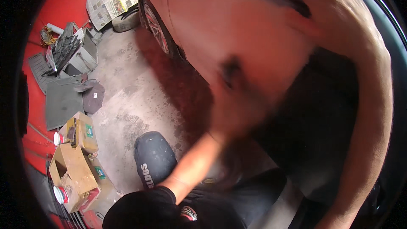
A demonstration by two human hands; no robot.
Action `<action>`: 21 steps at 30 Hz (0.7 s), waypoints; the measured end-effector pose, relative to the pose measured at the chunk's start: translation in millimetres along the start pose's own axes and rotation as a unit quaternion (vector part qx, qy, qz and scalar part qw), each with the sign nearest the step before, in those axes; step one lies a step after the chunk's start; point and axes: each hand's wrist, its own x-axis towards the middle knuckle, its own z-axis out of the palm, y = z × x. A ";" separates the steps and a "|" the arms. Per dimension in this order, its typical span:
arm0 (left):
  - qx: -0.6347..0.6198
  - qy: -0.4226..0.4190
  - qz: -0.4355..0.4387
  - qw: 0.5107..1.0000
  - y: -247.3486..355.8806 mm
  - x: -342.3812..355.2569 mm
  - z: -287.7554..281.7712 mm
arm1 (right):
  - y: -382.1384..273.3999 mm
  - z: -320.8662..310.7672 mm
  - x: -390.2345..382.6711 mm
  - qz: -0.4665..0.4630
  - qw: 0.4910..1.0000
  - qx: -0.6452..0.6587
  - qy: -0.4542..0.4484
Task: Sand the car body panel with a sanding block and water.
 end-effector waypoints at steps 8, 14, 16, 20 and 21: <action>-0.059 0.009 -0.006 0.998 -71.0 104.4 -30.8 | 22.4 4.5 -12.5 -0.044 0.999 0.009 -0.014; -0.049 0.004 -0.042 0.998 18.5 -5.1 2.1 | -1.9 -28.4 -5.6 0.026 0.997 0.041 -0.053; -0.091 0.076 -0.009 0.993 -56.0 85.9 -40.1 | -5.8 -17.9 4.4 0.009 0.999 0.003 -0.031; -0.131 0.101 -0.132 0.977 -133.6 162.2 -79.6 | 2.0 6.5 7.3 0.025 0.998 0.035 -0.042; -0.100 0.117 -0.113 0.982 -143.9 162.4 -87.3 | 1.5 14.3 12.2 0.036 0.996 0.059 -0.057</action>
